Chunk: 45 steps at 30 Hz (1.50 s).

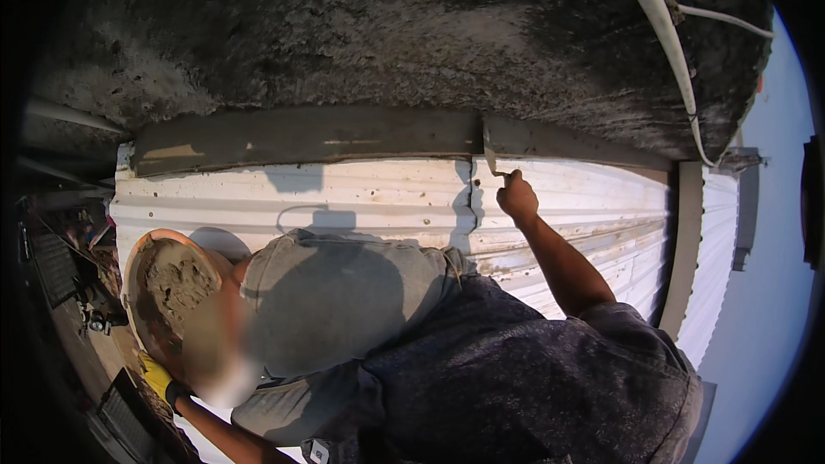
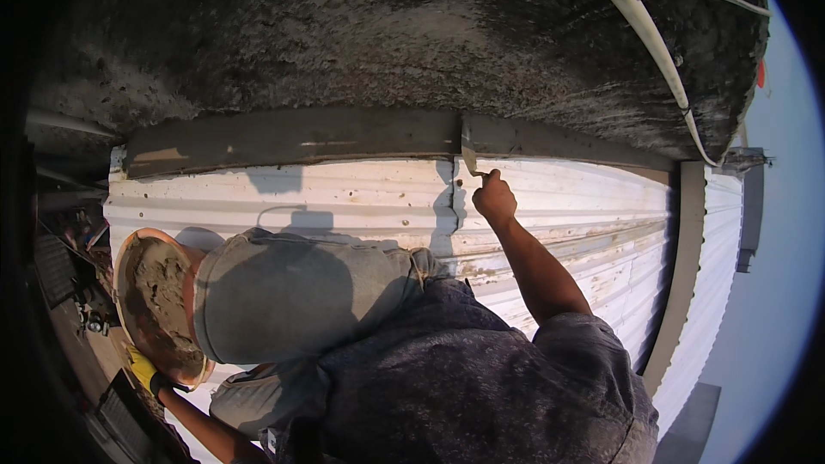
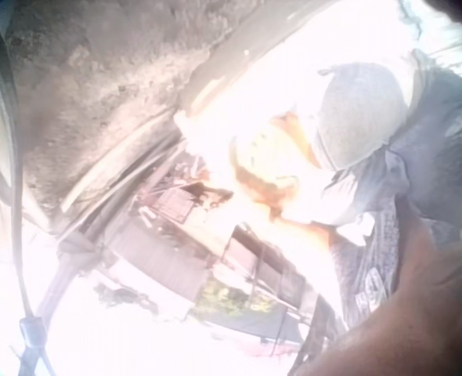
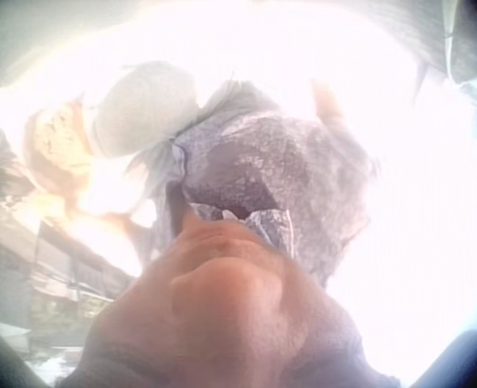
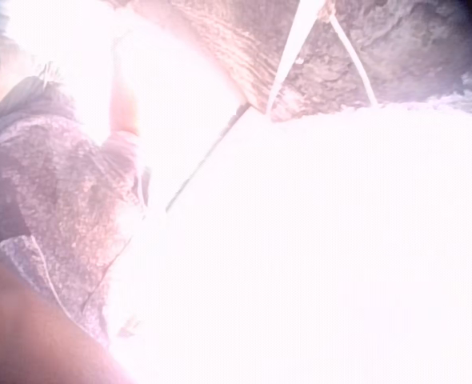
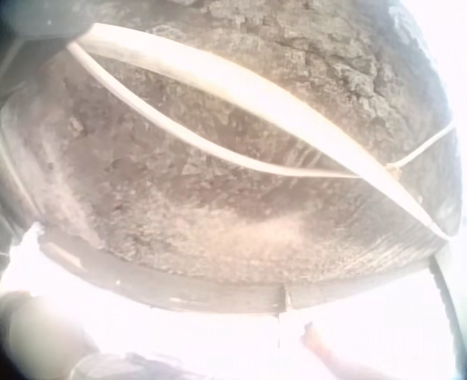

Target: The person scoops cement from a bucket using a trowel and applies it to the edge of a corrugated metal roof. They repeatedly smooth the cement along the roof's edge.

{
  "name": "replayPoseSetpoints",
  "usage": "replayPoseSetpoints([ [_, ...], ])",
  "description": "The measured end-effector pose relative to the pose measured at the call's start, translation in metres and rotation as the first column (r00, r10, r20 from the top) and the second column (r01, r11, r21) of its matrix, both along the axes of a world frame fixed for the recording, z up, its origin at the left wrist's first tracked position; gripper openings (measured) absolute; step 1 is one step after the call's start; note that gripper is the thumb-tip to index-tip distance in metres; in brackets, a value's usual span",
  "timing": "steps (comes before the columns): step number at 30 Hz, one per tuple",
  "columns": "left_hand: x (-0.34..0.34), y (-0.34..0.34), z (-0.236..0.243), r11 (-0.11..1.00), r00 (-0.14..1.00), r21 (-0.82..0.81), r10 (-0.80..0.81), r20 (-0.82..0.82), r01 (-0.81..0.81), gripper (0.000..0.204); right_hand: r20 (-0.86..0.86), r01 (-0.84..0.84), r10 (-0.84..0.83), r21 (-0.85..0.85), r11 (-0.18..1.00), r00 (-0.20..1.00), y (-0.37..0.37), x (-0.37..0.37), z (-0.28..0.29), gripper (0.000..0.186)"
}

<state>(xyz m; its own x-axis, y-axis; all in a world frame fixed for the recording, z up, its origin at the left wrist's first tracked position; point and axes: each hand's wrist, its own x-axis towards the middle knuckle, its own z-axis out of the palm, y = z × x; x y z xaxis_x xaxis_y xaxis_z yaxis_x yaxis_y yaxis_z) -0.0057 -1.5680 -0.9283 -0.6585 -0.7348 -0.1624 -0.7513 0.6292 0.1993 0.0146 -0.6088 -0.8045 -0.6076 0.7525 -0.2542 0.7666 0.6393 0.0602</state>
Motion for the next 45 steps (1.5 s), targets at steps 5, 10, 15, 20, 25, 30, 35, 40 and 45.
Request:
replayPoseSetpoints([
  [5,-0.002,0.012,-0.004,0.999,0.999,0.023,-0.036,-0.038,0.036,0.066,-0.029,-0.109,0.105,-0.156,0.982,0.994,-0.002,-0.003,-0.018,0.039],
  [10,0.008,0.021,0.006,0.996,0.991,0.007,-0.089,-0.105,0.09,0.066,-0.019,-0.044,0.041,-0.247,0.968,0.999,-0.031,-0.034,-0.026,0.044],
  [15,-0.009,0.063,0.034,1.0,1.0,-0.004,0.03,0.011,-0.03,0.064,-0.019,-0.072,0.069,-0.246,0.967,0.997,-0.039,-0.039,-0.036,0.044],
  [20,-0.008,0.07,0.046,0.992,0.997,0.114,0.053,-0.064,-0.045,0.07,0.031,-0.057,0.07,-0.307,0.95,0.997,-0.057,-0.057,-0.04,0.052],
  [25,-0.001,0.065,0.034,0.985,0.985,0.165,0.081,-0.154,-0.055,0.072,0.054,-0.121,0.137,-0.231,0.965,0.989,-0.098,-0.075,-0.041,0.052],
  [30,0.005,0.05,0.019,0.967,0.989,0.248,0.092,-0.118,-0.061,0.07,0.085,-0.157,0.184,-0.254,0.954,0.979,-0.148,-0.099,-0.044,0.053],
  [35,0.004,0.074,0.038,0.966,0.981,0.255,0.093,-0.169,-0.048,0.067,0.131,-0.176,0.217,-0.267,0.947,0.967,-0.191,-0.124,-0.055,0.057],
  [40,-0.008,0.099,0.057,0.946,0.974,0.314,0.141,-0.178,-0.079,0.066,0.262,-0.209,0.294,-0.308,0.928,0.919,-0.215,-0.148,-0.062,0.061],
  [45,-0.005,0.102,0.055,0.951,0.963,0.303,0.13,-0.237,-0.054,0.064,0.329,-0.371,0.505,-0.392,0.842,0.798,-0.256,-0.162,-0.046,0.051],
])
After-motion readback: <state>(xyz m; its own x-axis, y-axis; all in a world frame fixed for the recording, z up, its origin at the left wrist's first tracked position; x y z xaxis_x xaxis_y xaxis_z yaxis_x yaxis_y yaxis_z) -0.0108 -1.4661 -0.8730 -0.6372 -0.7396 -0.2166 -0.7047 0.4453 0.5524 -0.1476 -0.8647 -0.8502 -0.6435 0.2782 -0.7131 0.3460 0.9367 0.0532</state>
